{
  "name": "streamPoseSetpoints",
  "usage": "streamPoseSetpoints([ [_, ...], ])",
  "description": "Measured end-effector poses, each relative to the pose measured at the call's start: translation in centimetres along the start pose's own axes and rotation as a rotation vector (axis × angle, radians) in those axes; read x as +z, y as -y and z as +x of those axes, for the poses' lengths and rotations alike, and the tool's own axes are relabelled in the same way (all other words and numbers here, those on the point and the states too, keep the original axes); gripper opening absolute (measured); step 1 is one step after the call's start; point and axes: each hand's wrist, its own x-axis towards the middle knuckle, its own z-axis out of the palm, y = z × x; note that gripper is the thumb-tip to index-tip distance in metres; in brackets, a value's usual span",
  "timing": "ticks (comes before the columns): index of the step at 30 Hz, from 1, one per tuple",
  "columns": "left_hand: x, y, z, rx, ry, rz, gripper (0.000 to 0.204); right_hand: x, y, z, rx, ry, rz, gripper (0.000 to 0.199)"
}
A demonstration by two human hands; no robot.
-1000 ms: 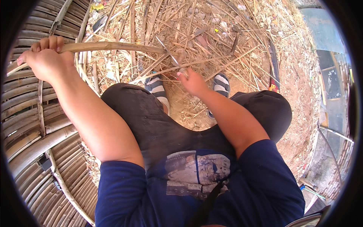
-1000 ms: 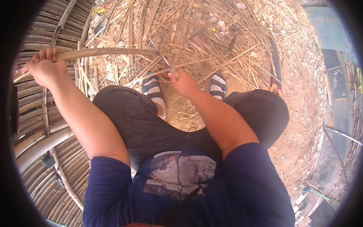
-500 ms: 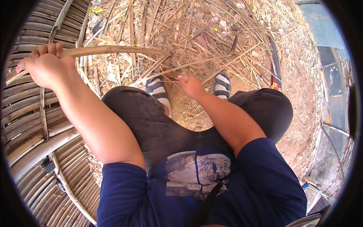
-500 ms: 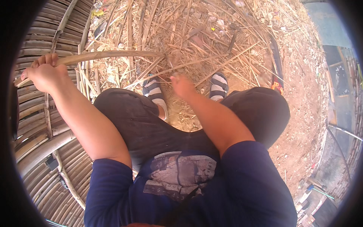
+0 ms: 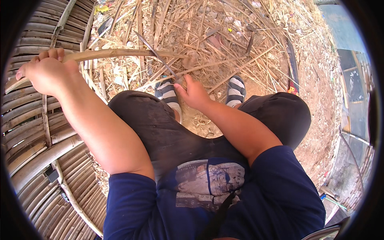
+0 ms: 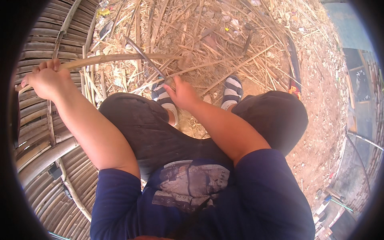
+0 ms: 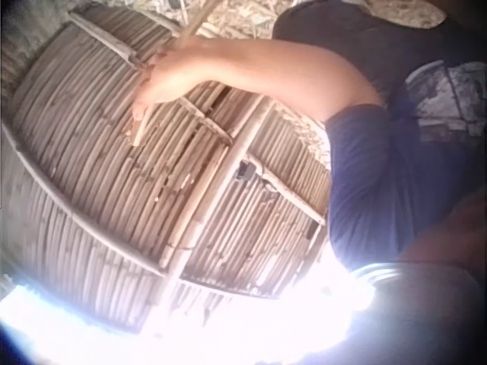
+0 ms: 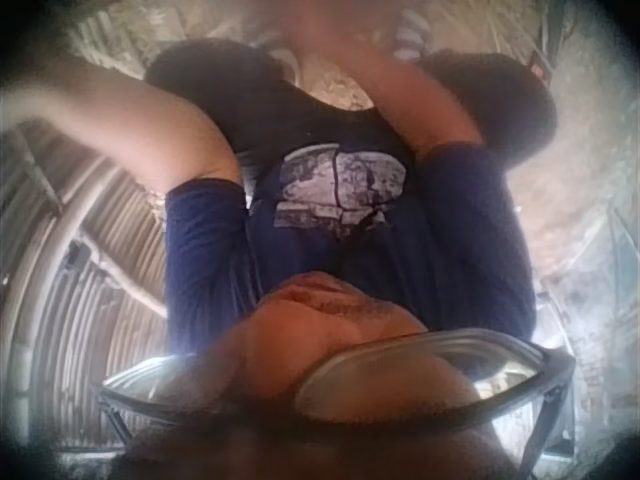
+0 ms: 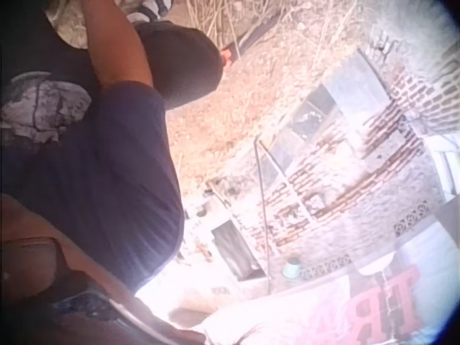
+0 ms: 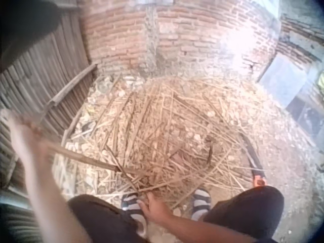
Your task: The person strips thin layers off a bamboo pole using a large knife while sitting in an outdoor work area.
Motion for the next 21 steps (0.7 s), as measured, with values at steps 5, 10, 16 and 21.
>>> streamPoseSetpoints([
  [5,-1.4,0.9,2.1,-0.086,-0.125,0.027,0.059,-0.8,1.9,0.2,0.098,0.116,-0.062,0.046],
  [10,-1.1,0.9,1.1,-0.026,-0.029,0.014,0.060,-1.4,5.4,0.9,-0.085,0.038,0.060,0.042],
  [16,-0.2,-0.3,-0.2,-0.018,0.014,0.002,0.058,-0.9,3.3,1.6,0.056,0.034,0.007,0.049],
  [21,0.5,-0.3,-0.4,-0.016,0.025,-0.036,0.058,-1.1,-3.8,2.0,0.333,0.013,-0.178,0.058],
])
